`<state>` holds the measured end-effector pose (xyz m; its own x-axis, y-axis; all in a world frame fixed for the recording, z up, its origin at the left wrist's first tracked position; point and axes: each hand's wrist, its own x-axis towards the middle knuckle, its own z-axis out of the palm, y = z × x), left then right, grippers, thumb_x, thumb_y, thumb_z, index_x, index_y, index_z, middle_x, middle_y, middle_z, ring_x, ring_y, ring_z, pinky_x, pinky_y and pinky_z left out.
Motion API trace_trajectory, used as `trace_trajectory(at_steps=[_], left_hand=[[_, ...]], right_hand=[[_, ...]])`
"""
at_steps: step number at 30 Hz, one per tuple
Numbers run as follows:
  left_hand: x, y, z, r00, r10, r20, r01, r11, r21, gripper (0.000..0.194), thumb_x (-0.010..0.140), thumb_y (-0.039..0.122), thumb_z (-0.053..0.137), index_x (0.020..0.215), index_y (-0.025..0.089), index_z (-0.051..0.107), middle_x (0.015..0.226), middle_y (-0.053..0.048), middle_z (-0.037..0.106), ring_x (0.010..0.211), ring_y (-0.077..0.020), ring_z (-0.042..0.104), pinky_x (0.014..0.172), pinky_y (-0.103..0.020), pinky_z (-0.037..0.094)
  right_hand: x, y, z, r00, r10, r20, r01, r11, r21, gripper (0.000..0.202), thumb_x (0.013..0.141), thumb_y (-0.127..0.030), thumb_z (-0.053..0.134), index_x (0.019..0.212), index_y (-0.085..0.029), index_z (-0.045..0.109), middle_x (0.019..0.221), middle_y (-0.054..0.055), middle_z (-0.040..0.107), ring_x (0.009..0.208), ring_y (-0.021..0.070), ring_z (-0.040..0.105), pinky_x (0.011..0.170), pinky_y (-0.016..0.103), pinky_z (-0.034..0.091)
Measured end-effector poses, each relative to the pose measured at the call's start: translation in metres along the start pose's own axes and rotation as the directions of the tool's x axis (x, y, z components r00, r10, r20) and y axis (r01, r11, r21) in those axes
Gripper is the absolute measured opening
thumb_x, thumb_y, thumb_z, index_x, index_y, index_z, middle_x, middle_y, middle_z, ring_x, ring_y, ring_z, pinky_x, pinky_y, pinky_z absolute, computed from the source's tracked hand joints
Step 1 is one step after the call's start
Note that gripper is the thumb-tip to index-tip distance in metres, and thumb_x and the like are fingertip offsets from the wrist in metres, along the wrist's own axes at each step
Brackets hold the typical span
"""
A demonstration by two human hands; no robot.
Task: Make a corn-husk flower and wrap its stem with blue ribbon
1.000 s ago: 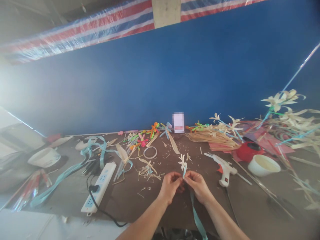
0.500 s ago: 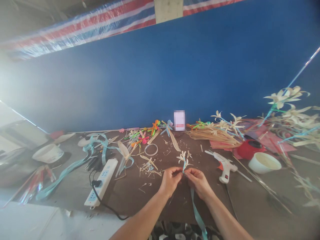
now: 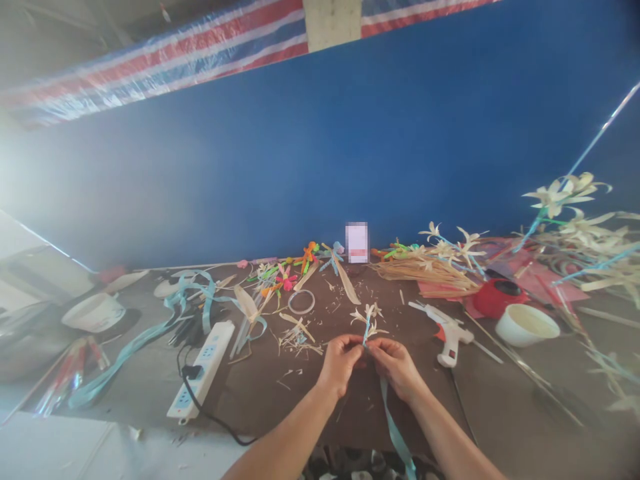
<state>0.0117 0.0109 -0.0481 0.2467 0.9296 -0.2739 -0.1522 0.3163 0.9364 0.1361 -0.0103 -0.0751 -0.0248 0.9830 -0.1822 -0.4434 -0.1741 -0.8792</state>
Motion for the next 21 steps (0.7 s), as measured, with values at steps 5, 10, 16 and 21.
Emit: trace_trajectory(at_steps=[5,10,16,21], left_hand=[[0.0001,0.0063,0.0014,1.0,-0.004,-0.026,0.005,1.0,0.02,0.02,0.061,0.023,0.062,0.077,0.012,0.06,0.069,-0.004,0.06,0.064,-0.0144,0.055,0.05,-0.022,0.044],[-0.0007,0.0082,-0.0013,0.999,-0.021,0.047,0.021,1.0,0.011,0.024,0.062,0.026,0.061,0.081,0.012,0.061,0.072,-0.005,0.06,0.063,-0.0134,0.054,0.049,-0.022,0.044],[-0.0016,0.0065,0.0004,0.992,-0.08,0.101,0.081,0.997,-0.009,0.028,0.063,0.028,0.06,0.086,0.013,0.061,0.07,-0.004,0.06,0.06,-0.0126,0.054,0.049,-0.023,0.044],[-0.0012,0.0027,0.0029,1.0,-0.019,0.013,0.019,0.999,-0.026,0.026,0.062,0.027,0.062,0.085,0.014,0.06,0.073,-0.004,0.06,0.066,-0.014,0.055,0.054,-0.023,0.043]], right_hand=[[-0.0001,0.0025,-0.0022,1.0,0.0,0.0,0.0,1.0,0.004,0.024,0.066,-0.037,0.063,0.069,-0.014,0.059,0.037,-0.009,0.035,0.031,0.0018,0.023,0.032,0.017,0.014],[0.0007,0.0034,-0.0038,1.0,-0.029,0.005,0.029,0.999,0.026,0.021,0.069,-0.036,0.061,0.067,-0.015,0.057,0.037,-0.009,0.038,0.029,0.0021,0.027,0.031,0.016,0.019],[0.0005,-0.0009,0.0002,0.999,-0.046,0.005,0.046,0.999,-0.01,0.026,0.067,-0.038,0.062,0.06,-0.014,0.053,0.039,-0.007,0.042,0.029,0.0016,0.027,0.031,0.016,0.019],[0.0012,-0.0009,-0.0004,0.999,-0.032,-0.004,0.032,0.999,-0.014,0.026,0.066,-0.039,0.062,0.065,-0.014,0.055,0.036,-0.009,0.036,0.029,0.0014,0.025,0.031,0.016,0.017]])
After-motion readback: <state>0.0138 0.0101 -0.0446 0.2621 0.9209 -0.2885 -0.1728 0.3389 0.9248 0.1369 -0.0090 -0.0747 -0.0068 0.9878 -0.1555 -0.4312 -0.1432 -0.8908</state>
